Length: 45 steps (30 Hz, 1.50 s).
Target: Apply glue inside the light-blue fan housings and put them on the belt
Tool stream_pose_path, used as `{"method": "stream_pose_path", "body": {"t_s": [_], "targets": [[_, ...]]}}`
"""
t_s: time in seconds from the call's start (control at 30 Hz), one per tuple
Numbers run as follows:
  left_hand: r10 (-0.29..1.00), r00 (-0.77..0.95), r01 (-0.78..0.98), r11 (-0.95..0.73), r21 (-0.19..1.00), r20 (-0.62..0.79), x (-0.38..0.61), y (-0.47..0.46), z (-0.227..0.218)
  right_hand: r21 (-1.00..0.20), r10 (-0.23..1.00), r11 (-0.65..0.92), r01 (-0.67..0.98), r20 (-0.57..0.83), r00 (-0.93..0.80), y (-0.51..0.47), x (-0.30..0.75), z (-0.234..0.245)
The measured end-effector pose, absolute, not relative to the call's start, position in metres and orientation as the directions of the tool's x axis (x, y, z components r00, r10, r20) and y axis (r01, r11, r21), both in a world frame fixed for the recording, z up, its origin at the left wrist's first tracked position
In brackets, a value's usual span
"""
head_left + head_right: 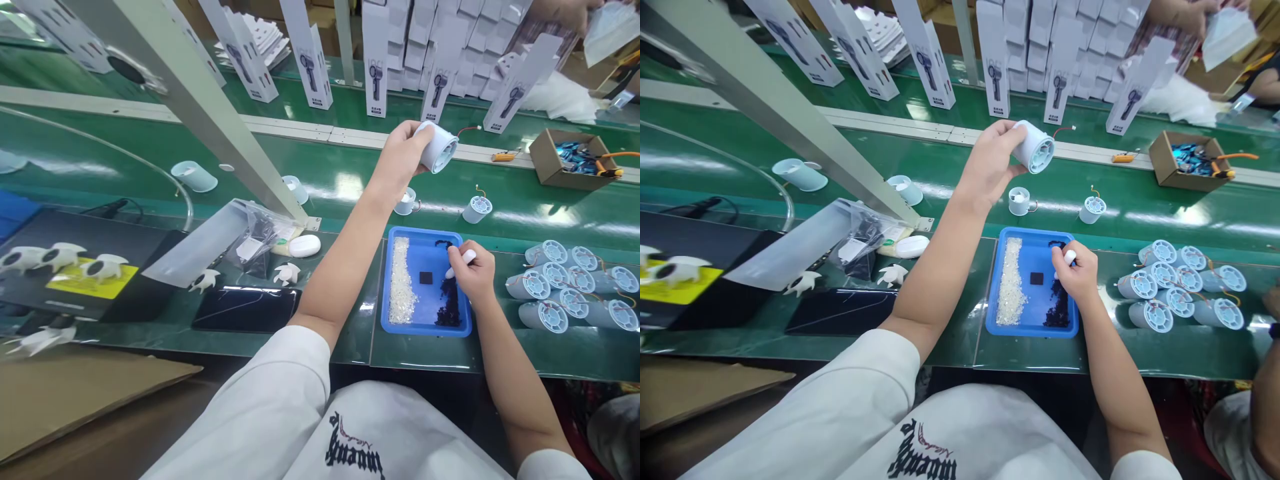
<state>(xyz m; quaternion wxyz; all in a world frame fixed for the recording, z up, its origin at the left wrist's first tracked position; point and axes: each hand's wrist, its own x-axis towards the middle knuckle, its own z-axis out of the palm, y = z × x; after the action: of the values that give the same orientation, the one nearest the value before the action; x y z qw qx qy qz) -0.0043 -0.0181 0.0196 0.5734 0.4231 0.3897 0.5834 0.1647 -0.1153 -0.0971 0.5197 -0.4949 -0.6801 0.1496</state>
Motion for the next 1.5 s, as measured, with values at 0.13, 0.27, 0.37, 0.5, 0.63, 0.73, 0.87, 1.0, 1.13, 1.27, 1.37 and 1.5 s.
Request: {"method": "stream_pose_path", "body": {"t_s": [0.13,0.27,0.37,0.5,0.63,0.73,0.87,1.0,1.13,1.27,1.37,1.5], "targets": [[0.998,0.039,-0.384,-0.024,0.923,0.042,-0.001,-0.017,0.017,-0.69,0.82,0.462,0.558,0.572,0.028,-0.115,0.164,-0.097],[1.0,-0.001,-0.518,0.01,0.855,-0.012,0.001,-0.011,0.014,-0.646,0.798,0.481,0.592,0.603,0.01,-0.115,0.163,-0.096],[0.999,0.013,-0.579,0.046,0.814,-0.047,0.003,-0.006,0.011,-0.633,0.786,0.506,0.586,0.619,-0.011,-0.115,0.161,-0.095],[0.998,0.036,-0.568,0.069,0.82,-0.059,0.011,-0.003,0.003,-0.658,0.768,0.559,0.504,0.641,-0.014,-0.118,0.157,-0.096],[0.997,0.061,-0.497,0.074,0.865,-0.05,0.027,-0.007,-0.008,-0.687,0.796,0.58,0.438,0.592,-0.125,-0.119,0.155,-0.102],[0.99,0.098,-0.428,0.13,0.894,-0.097,0.037,-0.011,-0.014,-0.756,0.771,0.571,0.318,0.628,0.108,-0.118,0.158,-0.102],[0.968,0.193,-0.287,0.209,0.935,-0.157,0.045,-0.017,-0.019,-0.79,0.693,0.595,0.149,0.598,0.404,-0.114,0.162,-0.098],[0.966,0.198,-0.197,0.202,0.959,-0.163,0.049,-0.021,-0.024,-0.809,0.658,0.566,0.161,0.56,0.503,-0.111,0.163,-0.096],[0.968,0.208,-0.138,0.17,0.976,-0.139,0.051,-0.025,-0.024,-0.821,0.661,0.546,0.168,0.545,0.515,-0.111,0.164,-0.095],[0.972,0.2,-0.117,0.145,0.982,-0.12,0.051,-0.028,-0.023,-0.827,0.672,0.527,0.194,0.546,0.5,-0.113,0.164,-0.094],[0.972,0.215,-0.104,0.12,0.987,-0.096,0.053,-0.031,-0.024,-0.846,0.703,0.497,0.195,0.524,0.481,-0.114,0.165,-0.093],[0.984,0.164,-0.088,0.086,0.992,-0.071,0.056,-0.032,-0.027,-0.887,0.751,0.385,0.256,0.462,0.471,-0.113,0.169,-0.094]]}}
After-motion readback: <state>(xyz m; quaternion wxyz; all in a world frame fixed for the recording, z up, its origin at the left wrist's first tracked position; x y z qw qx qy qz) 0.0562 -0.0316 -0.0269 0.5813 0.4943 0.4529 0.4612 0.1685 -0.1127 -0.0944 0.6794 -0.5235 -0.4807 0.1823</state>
